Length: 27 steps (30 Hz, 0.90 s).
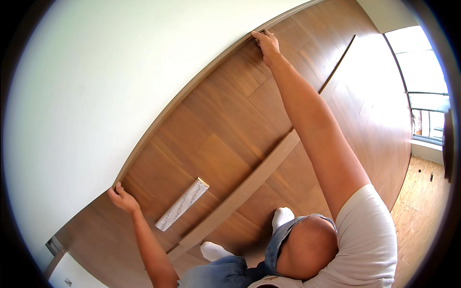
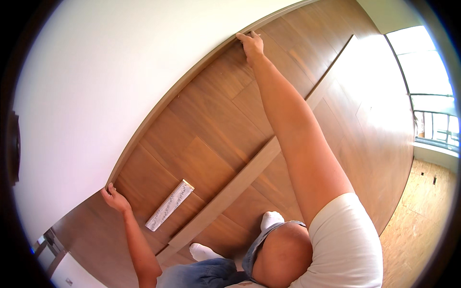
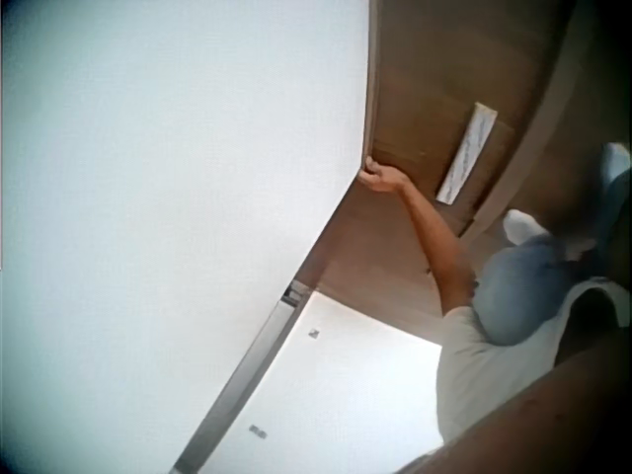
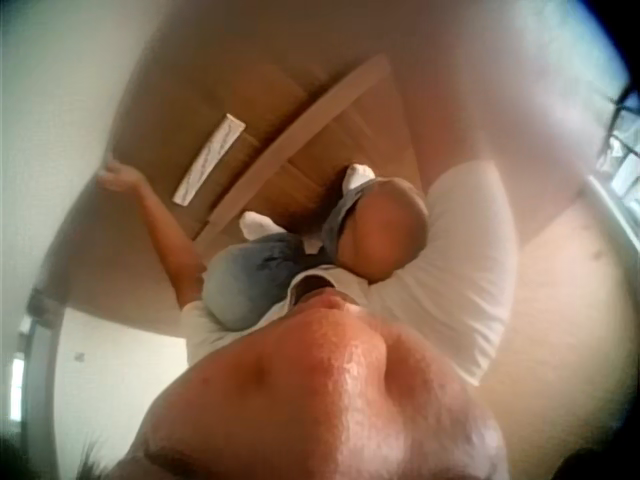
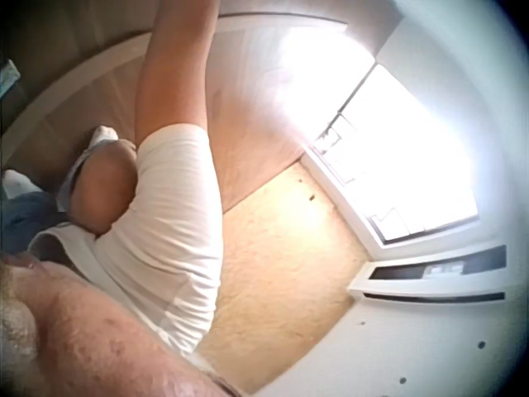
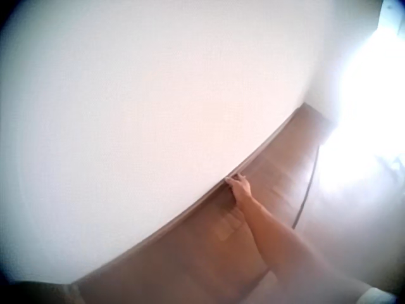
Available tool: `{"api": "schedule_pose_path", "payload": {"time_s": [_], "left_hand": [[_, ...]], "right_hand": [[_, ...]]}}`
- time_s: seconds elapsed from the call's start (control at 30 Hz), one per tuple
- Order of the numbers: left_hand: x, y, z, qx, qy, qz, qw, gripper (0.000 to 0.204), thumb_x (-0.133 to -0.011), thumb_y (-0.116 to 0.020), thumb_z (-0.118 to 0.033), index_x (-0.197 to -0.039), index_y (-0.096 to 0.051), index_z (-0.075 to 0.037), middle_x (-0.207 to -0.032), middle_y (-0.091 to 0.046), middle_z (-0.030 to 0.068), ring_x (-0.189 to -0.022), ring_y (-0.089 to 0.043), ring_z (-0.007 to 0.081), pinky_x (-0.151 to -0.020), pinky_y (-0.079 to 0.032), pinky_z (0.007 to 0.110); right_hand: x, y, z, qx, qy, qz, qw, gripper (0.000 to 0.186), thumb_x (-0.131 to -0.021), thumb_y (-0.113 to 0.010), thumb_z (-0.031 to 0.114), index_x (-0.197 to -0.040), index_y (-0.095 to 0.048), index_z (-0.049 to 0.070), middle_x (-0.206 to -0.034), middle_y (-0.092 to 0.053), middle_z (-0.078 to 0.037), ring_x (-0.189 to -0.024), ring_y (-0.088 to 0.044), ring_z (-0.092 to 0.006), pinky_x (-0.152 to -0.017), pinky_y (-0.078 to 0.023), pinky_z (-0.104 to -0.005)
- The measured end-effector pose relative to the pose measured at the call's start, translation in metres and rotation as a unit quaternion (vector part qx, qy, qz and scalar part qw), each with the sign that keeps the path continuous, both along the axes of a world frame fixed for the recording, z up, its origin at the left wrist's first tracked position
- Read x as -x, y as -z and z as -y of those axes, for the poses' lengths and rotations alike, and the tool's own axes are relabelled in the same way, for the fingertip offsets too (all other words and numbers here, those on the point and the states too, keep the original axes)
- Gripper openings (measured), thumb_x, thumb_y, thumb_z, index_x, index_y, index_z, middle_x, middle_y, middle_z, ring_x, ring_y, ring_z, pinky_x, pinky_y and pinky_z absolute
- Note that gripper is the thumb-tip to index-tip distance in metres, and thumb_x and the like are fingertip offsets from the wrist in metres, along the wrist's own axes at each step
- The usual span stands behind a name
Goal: The person cuts wood strips using a miter saw, carries the cut pieces into a room with wood flooring, and positions them against the wall base, marking measurements with a pencil.
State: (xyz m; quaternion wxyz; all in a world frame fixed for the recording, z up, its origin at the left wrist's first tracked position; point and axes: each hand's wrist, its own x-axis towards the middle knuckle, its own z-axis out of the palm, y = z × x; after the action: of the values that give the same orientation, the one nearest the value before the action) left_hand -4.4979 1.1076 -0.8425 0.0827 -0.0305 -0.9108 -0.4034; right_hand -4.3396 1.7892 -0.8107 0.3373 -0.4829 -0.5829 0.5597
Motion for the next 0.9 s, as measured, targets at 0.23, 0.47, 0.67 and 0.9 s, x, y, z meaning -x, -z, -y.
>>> {"api": "schedule_pose_path", "payload": {"time_s": [0.23, 0.47, 0.67, 0.9], "left_hand": [[0.003, 0.008, 0.007, -0.008, -0.004, 0.008, 1.000, 0.028, -0.105, -0.056, -0.022, -0.115, -0.062, 0.003, -0.109, -0.065, 0.0145, -0.094, -0.062, 0.0243, -0.083, -0.050, 0.037], [-0.001, -0.006, 0.001, 0.019, 0.008, 0.002, 1.000, 0.026, -0.103, -0.056, -0.015, -0.115, -0.061, 0.007, -0.108, -0.062, 0.0164, -0.095, -0.059, 0.0251, -0.078, -0.048, 0.037], [-0.002, -0.009, -0.003, 0.032, -0.003, 0.022, 0.999, 0.030, -0.103, -0.057, -0.020, -0.115, -0.061, 0.007, -0.110, -0.062, 0.0172, -0.096, -0.058, 0.0249, -0.082, -0.049, 0.038], [-0.007, -0.006, -0.006, 0.068, 0.024, -0.026, 0.997, 0.038, -0.103, -0.059, -0.028, -0.117, -0.060, 0.007, -0.107, -0.064, 0.0192, -0.094, -0.060, 0.0291, -0.084, -0.049, 0.040]], "right_hand": [[0.001, 0.005, 0.001, -0.020, 0.015, 0.010, 1.000, 0.024, -0.087, -0.076, 0.024, -0.099, -0.069, 0.003, -0.093, -0.062, -0.003, -0.085, -0.053, -0.0137, -0.082, -0.046, -0.0316], [0.005, -0.011, 0.008, 0.015, -0.003, 0.009, 1.000, 0.073, -0.083, -0.078, 0.024, -0.140, -0.051, -0.011, -0.122, -0.065, -0.019, -0.111, -0.060, -0.0239, -0.093, -0.048, -0.0354], [0.007, 0.006, -0.002, 0.011, 0.003, 0.031, 0.999, 0.086, -0.082, -0.077, 0.027, -0.150, -0.039, -0.011, -0.152, -0.046, -0.027, -0.140, -0.047, -0.0332, -0.110, -0.042, -0.0373], [0.003, 0.034, -0.003, 0.002, -0.016, 0.064, 0.998, 0.089, -0.082, -0.078, 0.032, -0.149, -0.040, -0.011, -0.153, -0.044, -0.029, -0.143, -0.043, -0.0365, -0.116, -0.037, -0.0382]]}}
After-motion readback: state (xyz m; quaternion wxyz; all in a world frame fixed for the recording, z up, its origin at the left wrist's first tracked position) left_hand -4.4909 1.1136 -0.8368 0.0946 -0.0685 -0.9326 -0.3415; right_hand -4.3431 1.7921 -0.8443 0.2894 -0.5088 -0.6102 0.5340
